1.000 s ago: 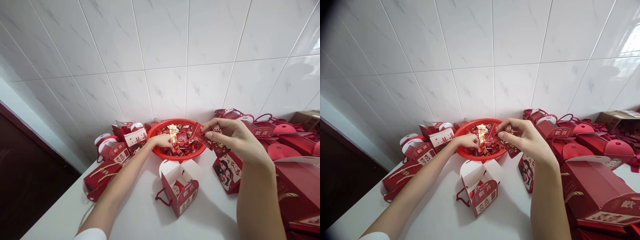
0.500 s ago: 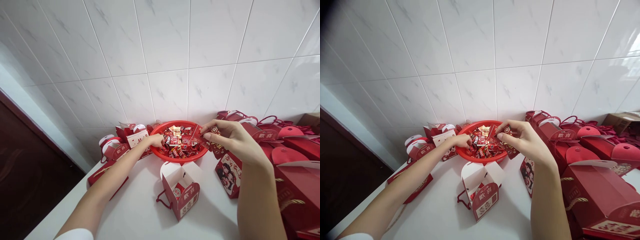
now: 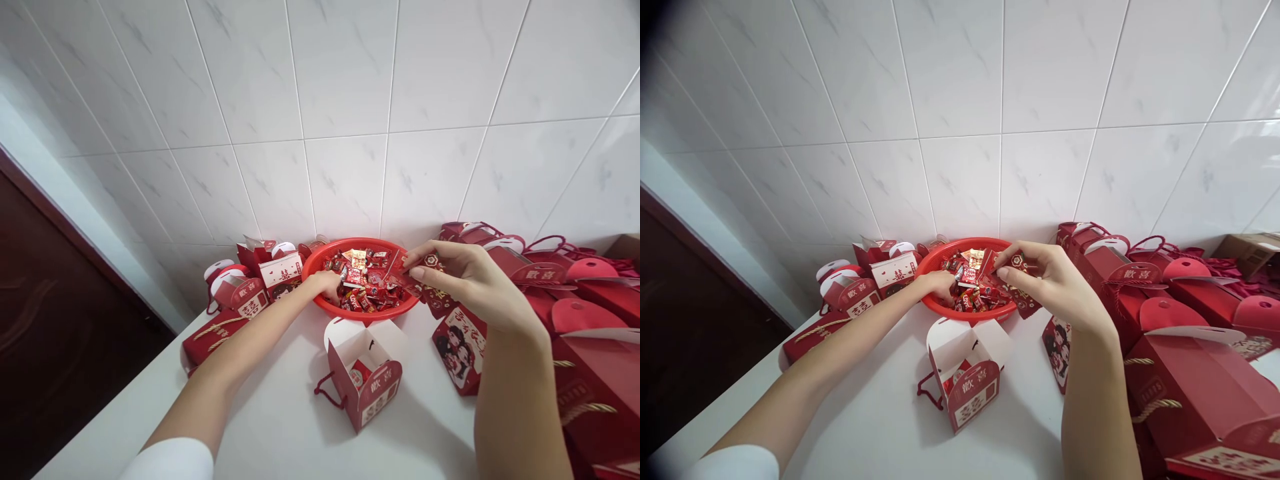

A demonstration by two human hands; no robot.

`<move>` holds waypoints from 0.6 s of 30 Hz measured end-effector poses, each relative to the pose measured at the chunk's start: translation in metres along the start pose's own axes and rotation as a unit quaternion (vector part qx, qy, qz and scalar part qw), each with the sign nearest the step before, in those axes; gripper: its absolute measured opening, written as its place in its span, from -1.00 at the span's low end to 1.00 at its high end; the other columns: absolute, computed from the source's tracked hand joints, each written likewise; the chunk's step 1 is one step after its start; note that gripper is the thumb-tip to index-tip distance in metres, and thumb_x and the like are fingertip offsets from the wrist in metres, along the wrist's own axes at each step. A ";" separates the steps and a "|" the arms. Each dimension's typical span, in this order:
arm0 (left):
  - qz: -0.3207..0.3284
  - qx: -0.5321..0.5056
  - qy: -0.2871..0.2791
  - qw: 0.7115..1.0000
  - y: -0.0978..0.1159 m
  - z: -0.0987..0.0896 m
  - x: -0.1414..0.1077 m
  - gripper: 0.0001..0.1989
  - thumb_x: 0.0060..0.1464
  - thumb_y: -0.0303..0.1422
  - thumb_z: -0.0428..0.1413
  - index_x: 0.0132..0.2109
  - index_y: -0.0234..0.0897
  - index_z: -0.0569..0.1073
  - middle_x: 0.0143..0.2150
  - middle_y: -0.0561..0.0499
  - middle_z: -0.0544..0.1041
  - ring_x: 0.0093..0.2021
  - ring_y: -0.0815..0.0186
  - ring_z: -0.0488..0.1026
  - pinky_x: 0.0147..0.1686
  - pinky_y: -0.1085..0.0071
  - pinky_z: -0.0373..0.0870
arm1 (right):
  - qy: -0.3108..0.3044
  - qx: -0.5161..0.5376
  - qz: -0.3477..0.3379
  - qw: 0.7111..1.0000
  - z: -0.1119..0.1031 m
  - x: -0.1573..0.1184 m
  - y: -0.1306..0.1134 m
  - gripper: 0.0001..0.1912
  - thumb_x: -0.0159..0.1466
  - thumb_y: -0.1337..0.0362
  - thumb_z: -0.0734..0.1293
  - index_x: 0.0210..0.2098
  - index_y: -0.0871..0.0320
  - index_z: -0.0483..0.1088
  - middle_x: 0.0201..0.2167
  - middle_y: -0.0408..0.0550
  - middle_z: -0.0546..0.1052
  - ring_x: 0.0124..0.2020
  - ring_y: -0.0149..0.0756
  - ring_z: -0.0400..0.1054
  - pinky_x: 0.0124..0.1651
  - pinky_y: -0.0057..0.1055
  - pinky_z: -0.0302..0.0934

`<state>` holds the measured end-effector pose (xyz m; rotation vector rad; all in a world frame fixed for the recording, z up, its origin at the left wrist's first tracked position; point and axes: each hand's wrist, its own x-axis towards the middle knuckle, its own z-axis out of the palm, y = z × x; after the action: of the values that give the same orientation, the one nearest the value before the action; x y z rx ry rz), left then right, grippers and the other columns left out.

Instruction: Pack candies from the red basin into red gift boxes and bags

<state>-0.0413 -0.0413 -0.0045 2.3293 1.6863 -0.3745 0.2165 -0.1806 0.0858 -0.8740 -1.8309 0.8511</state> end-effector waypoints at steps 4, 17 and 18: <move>0.004 -0.053 0.032 0.998 -0.001 0.001 -0.004 -0.77 -0.35 -0.34 0.39 -0.54 -0.29 0.49 -0.54 0.02 0.46 -0.34 0.14 0.49 -0.26 0.35 0.38 | -0.009 0.004 0.002 1.000 0.002 0.002 0.001 -0.76 0.23 0.11 0.43 -0.27 0.17 0.53 -0.35 -0.01 0.59 -0.36 -0.26 0.46 -0.35 -0.40 0.35; 0.167 -0.402 0.145 0.889 -0.015 0.007 0.004 -0.60 -0.21 -0.19 0.34 -0.53 -0.25 0.26 -0.55 0.16 0.31 -0.49 0.41 0.26 -0.42 0.43 0.19 | -0.008 0.005 0.012 1.000 0.000 0.001 0.002 -0.76 0.22 0.10 0.44 -0.26 0.15 0.54 -0.35 -0.01 0.60 -0.34 -0.23 0.48 -0.35 -0.39 0.37; 0.167 -0.432 0.141 0.875 -0.016 0.007 0.004 -0.61 -0.24 -0.20 0.36 -0.48 -0.26 0.30 -0.52 0.15 0.36 -0.46 0.39 0.32 -0.39 0.42 0.23 | -0.009 0.008 0.014 1.000 -0.001 0.002 0.002 -0.76 0.22 0.10 0.44 -0.27 0.15 0.54 -0.35 -0.01 0.60 -0.34 -0.23 0.48 -0.35 -0.39 0.37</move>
<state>-0.0553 -0.0352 -0.0134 1.9316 1.1296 0.6849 0.2170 -0.1779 0.0846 -0.8873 -1.8284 0.8921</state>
